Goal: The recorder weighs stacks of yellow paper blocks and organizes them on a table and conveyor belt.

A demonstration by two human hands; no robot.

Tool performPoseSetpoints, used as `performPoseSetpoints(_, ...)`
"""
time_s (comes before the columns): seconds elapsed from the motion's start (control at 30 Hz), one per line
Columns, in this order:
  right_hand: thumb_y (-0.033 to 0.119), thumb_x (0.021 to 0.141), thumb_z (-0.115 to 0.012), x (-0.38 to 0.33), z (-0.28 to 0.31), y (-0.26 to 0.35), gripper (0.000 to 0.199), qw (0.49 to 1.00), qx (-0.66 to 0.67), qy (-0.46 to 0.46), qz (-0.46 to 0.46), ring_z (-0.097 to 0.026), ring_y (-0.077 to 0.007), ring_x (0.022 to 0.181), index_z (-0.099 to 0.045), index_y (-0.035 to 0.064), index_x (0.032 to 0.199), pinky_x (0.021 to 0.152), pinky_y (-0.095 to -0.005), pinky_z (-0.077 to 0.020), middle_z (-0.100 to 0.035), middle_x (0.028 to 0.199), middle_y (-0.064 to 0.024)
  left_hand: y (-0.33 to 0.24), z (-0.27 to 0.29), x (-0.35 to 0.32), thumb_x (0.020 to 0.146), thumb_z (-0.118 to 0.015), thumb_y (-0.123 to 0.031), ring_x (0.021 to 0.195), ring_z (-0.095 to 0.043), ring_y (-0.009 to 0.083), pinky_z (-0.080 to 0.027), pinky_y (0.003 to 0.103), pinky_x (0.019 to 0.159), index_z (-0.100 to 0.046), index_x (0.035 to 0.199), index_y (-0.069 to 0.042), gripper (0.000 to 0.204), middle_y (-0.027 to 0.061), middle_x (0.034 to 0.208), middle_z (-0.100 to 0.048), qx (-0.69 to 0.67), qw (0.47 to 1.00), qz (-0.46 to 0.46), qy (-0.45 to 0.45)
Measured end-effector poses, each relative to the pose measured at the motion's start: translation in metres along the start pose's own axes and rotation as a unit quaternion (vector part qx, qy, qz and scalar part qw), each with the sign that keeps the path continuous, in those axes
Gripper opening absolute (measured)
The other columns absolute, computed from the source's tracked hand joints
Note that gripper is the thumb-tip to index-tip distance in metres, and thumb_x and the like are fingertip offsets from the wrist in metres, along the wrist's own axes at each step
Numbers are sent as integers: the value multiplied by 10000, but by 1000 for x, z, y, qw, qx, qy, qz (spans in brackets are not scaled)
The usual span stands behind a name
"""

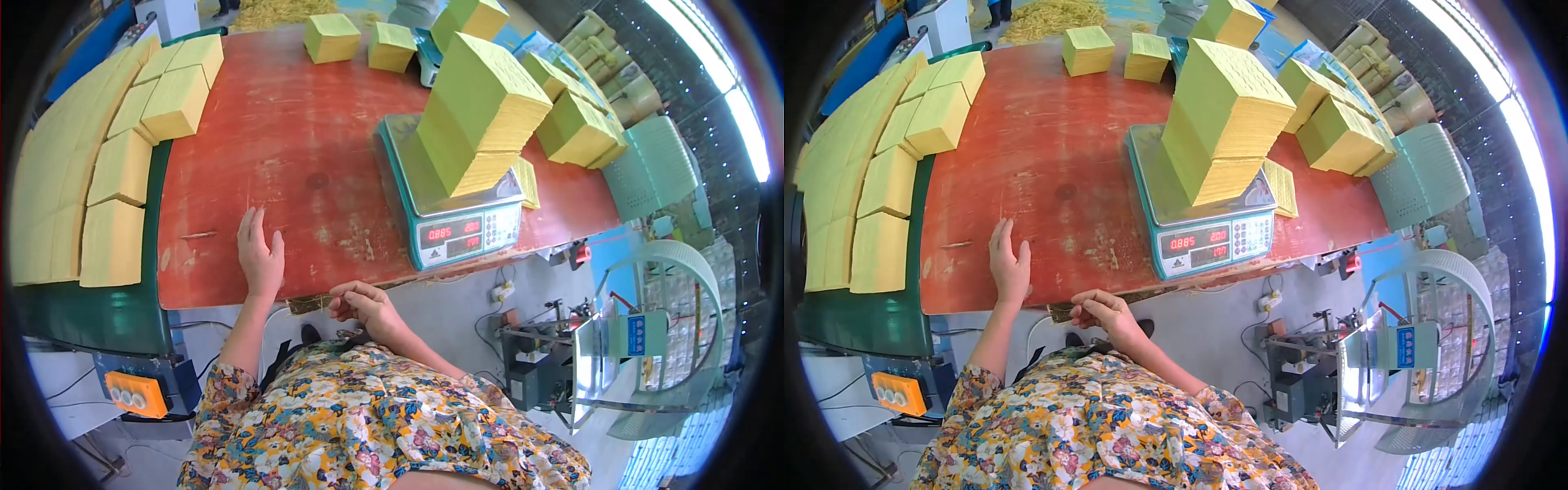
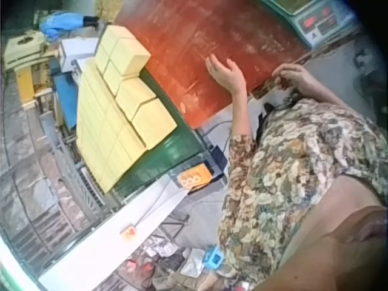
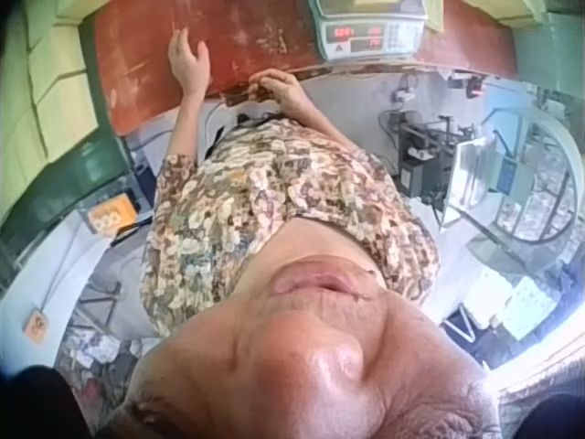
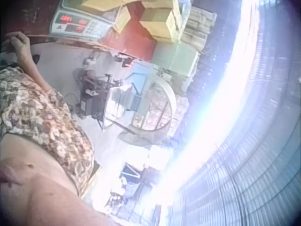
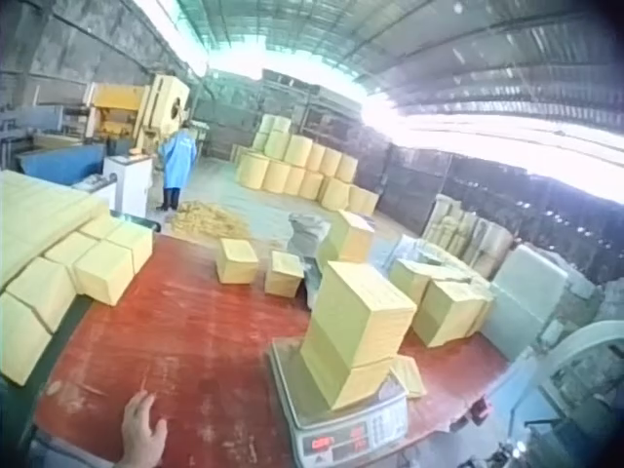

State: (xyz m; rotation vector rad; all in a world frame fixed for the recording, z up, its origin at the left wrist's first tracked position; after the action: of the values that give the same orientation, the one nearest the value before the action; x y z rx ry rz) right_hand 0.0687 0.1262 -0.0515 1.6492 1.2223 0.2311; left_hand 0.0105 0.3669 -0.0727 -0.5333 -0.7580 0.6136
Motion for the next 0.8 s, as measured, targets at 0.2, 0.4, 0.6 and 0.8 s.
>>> performPoseSetpoints(0.2, 173, 1048, -501, 16, -3, -13, 264, 997, 5, -64, -38, -688, -209, 937, -626, 8, 1213, 827, -341, -538, -704, 1018, -101, -1, 0, 0, 899, -673, -121, 1358, -466, 385, -368, 495, 1139, -527, 1388, -23, 520, 204, 1444, -518, 4, 1000, -15, -2)
performPoseSetpoints(0.4, 185, 1050, -505, 26, -4, -12, 271, 995, -12, -95, -25, -712, -219, 926, -626, -4, 1203, 836, -335, -553, -739, 1048, -146, -2, -1, 3, 905, -667, -143, 1348, -480, 371, -345, 506, 1151, -543, 1375, -28, 499, 186, 1432, -539, 19, 999, -32, 10)
performPoseSetpoints(0.6, 164, 1053, -473, 29, -6, -13, 283, 994, -33, -107, -14, -727, -261, 980, -613, -17, 1221, 844, -353, -563, -738, 1069, -186, 0, -3, 2, 913, -663, -163, 1347, -484, 348, -316, 533, 1169, -556, 1344, -36, 462, 178, 1425, -540, 30, 998, -44, 26)
performPoseSetpoints(0.8, 169, 1056, -464, 29, -6, -14, 284, 994, -34, -100, -13, -725, -235, 960, -620, -14, 1207, 856, -350, -562, -747, 1058, -173, 2, -4, 2, 917, -663, -184, 1311, -518, 347, -331, 535, 1158, -613, 1262, -50, 374, 165, 1397, -570, 46, 997, -57, 35)
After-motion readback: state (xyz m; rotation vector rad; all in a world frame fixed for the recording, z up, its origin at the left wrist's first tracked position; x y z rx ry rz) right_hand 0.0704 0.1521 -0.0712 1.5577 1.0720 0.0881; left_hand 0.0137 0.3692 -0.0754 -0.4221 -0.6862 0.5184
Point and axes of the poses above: each hand's wrist, its own x-axis towards the middle knuckle, its own z-axis out of the back of the hand, y = z × x, the point moved 3 cm from there along x, towards the middle knuckle
